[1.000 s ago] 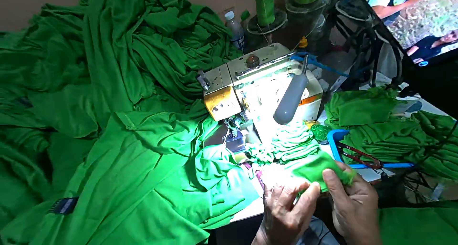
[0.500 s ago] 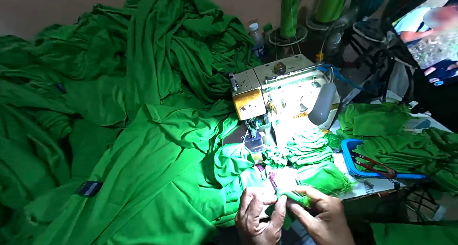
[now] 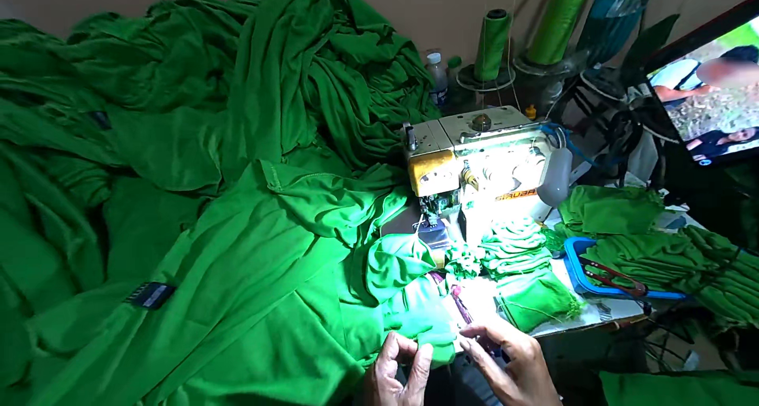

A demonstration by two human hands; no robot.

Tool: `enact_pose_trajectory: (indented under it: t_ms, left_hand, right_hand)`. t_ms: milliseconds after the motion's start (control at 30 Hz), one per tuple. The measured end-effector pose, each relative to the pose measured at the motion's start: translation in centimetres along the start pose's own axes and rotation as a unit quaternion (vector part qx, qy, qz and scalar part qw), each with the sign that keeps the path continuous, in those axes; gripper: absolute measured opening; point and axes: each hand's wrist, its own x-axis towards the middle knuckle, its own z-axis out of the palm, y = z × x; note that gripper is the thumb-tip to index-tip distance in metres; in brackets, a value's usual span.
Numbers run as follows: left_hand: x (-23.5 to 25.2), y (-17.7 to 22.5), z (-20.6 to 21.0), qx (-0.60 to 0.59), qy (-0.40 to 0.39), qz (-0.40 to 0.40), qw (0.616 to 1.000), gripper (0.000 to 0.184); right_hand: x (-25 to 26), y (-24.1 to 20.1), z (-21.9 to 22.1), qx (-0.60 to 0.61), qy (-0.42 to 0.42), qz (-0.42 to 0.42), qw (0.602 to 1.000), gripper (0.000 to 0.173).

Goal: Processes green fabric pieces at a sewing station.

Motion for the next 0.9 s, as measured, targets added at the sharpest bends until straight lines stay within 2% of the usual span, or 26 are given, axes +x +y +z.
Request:
enact_pose_trajectory:
  t_ms: [67, 133, 200, 300, 400, 533, 633, 733, 833, 900]
  left_hand:
    - [0.1, -0.2, -0.1, -0.103, 0.0, -0.048, 0.994, 0.008]
    - [0.0, -0.1, -0.6, -0.254, -0.034, -0.116, 0.96, 0.018]
    - [-0.4, -0.1, -1.0, -0.331, -0.062, -0.148, 0.93, 0.02]
    - [-1.3, 0.1, -0.7, -0.317, -0.081, -0.117, 0.938, 0.023]
    - [-2.6, -0.3, 0.2, -0.288, -0.073, -0.05, 0.954, 0.018]
    - [-3.9, -1.6, 1.0, -0.255, -0.043, 0.002, 0.966, 0.011]
    - [-4.4, -2.5, 0.6, -0.256, -0.032, -0.003, 0.966, 0.01]
    - [-4.4, -3.3, -0.2, -0.251, -0.027, 0.019, 0.967, 0.005]
    - [-3.1, -4.1, -1.7, -0.232, 0.02, 0.062, 0.971, 0.017]
    - [-1.6, -4.2, -3.1, -0.204, 0.015, 0.084, 0.975, 0.023]
  right_hand:
    - [0.0, -0.2, -0.2, 0.003, -0.009, 0.009, 1.0, 0.017]
    - [0.0, -0.6, -0.3, 0.031, -0.035, 0.032, 0.998, 0.019]
    - [0.2, -1.2, -0.3, 0.071, -0.065, 0.046, 0.994, 0.023]
    - [0.4, -1.7, 0.2, 0.134, -0.073, 0.067, 0.986, 0.03]
    - [0.6, -1.4, 1.1, 0.235, -0.065, 0.118, 0.963, 0.018]
    - [0.5, -1.7, 1.3, 0.278, -0.103, 0.173, 0.939, 0.005]
    - [0.6, -1.5, 1.6, 0.273, -0.088, 0.116, 0.951, 0.007]
    - [1.0, -2.0, 1.6, 0.27, -0.112, 0.087, 0.952, 0.01]
    - [1.5, -2.5, 1.4, 0.302, -0.16, 0.06, 0.938, 0.007]
    - [2.0, -2.5, 1.3, 0.286, -0.224, 0.006, 0.932, 0.016]
